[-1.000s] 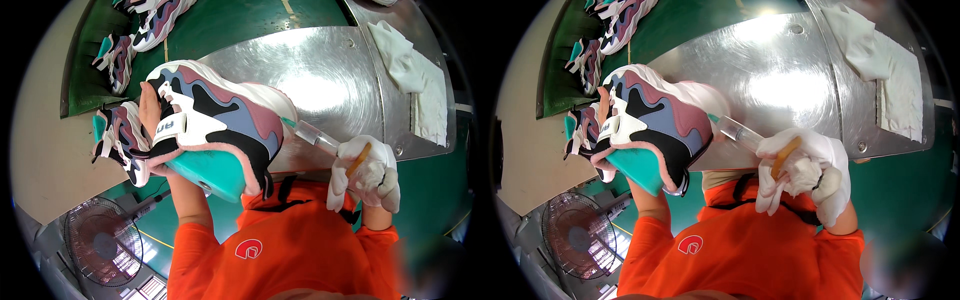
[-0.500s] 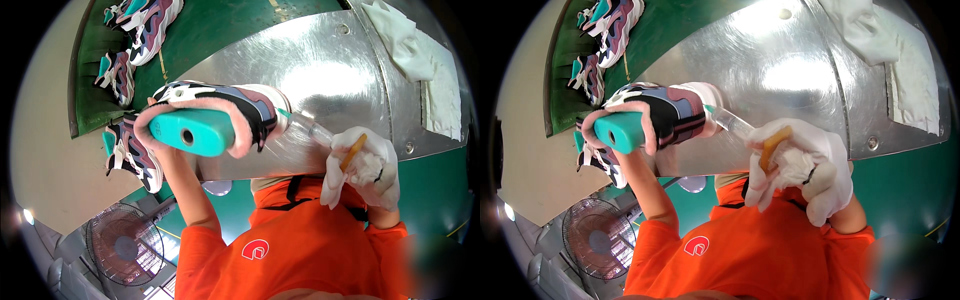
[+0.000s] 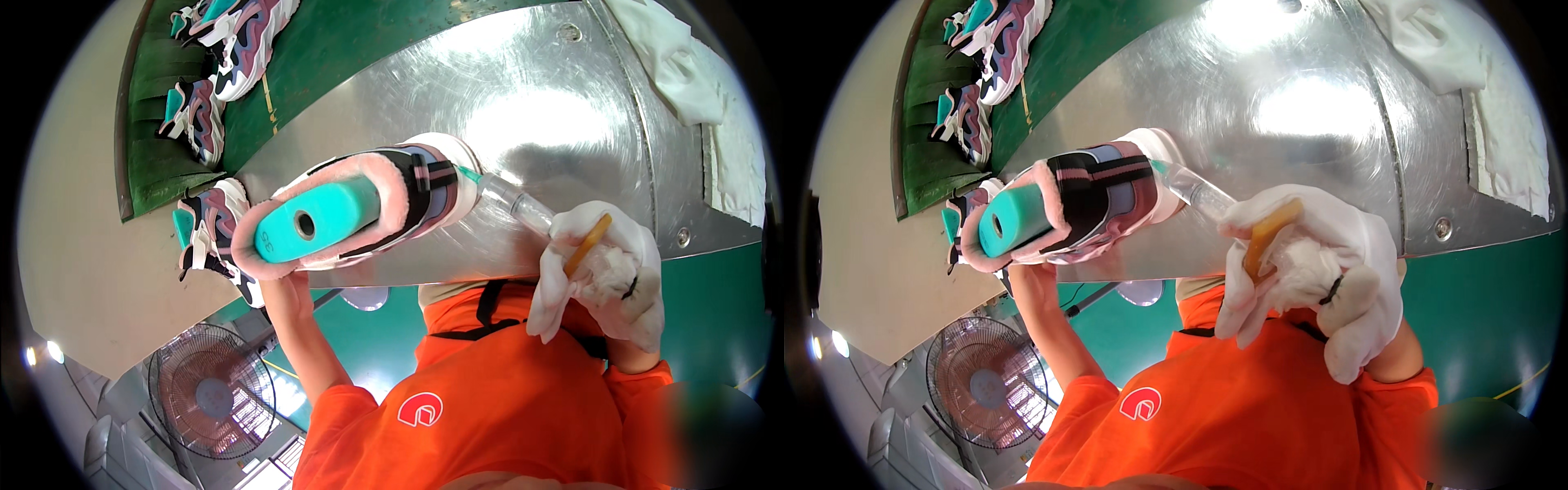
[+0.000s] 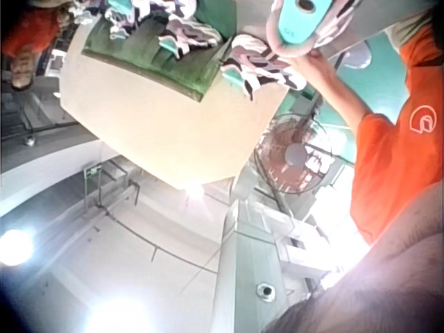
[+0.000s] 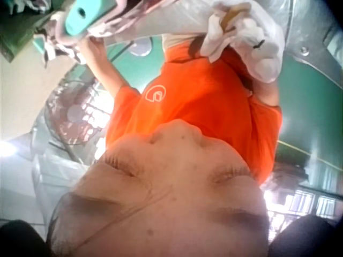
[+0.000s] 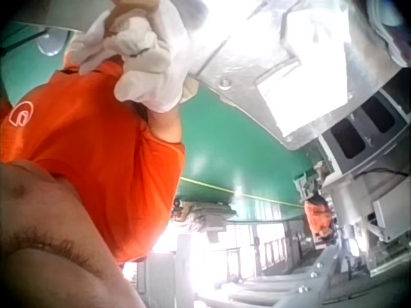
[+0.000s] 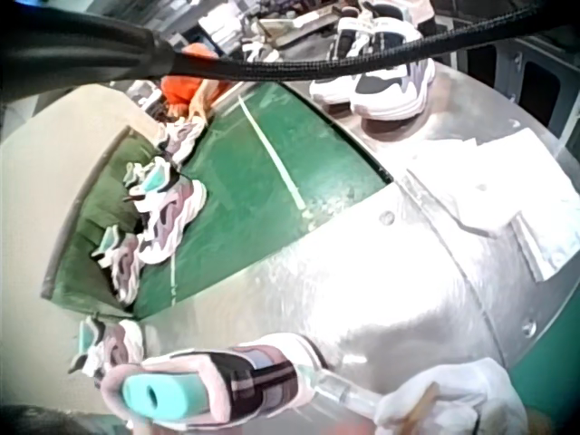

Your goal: The person uses a syringe to apply a clear liquid to the seams of a multi-colored sneaker. They rotate the shoe to access different areas, including the toe, sides, and heel, while working at a metal table in a factory setting.

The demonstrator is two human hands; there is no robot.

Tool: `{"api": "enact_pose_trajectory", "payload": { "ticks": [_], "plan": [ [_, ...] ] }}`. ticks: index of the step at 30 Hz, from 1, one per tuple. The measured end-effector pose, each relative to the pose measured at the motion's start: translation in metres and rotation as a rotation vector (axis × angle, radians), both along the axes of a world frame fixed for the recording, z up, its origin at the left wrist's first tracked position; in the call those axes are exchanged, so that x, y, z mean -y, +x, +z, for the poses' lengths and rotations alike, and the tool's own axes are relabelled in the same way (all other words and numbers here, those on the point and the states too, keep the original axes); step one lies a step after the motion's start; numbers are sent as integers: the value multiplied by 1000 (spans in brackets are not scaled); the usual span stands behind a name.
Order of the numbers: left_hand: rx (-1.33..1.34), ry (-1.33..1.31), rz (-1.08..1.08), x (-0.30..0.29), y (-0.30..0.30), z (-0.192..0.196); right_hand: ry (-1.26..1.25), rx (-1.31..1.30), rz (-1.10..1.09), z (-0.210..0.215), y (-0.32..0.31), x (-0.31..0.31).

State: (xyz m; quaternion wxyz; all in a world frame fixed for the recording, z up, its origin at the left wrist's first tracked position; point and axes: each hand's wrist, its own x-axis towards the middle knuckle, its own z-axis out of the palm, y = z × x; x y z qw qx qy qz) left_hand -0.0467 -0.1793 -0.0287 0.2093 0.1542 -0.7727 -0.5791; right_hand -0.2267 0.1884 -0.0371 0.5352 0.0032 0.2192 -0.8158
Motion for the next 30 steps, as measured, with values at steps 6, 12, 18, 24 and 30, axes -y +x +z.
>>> {"api": "enact_pose_trajectory", "payload": {
  "ticks": [6,12,18,24,30],
  "plan": [
    [367,265,500,-66,54,11,-74,-72,10,-9,8,2],
    [389,519,461,-109,77,28,-211,-107,-25,-22,16,2],
    [390,528,450,-129,74,29,-283,-146,-49,-28,19,5],
    [385,554,423,-133,67,32,-236,-172,-64,-18,18,5],
    [405,577,393,-141,67,36,-98,-243,-26,-5,15,2]
  ]
}}
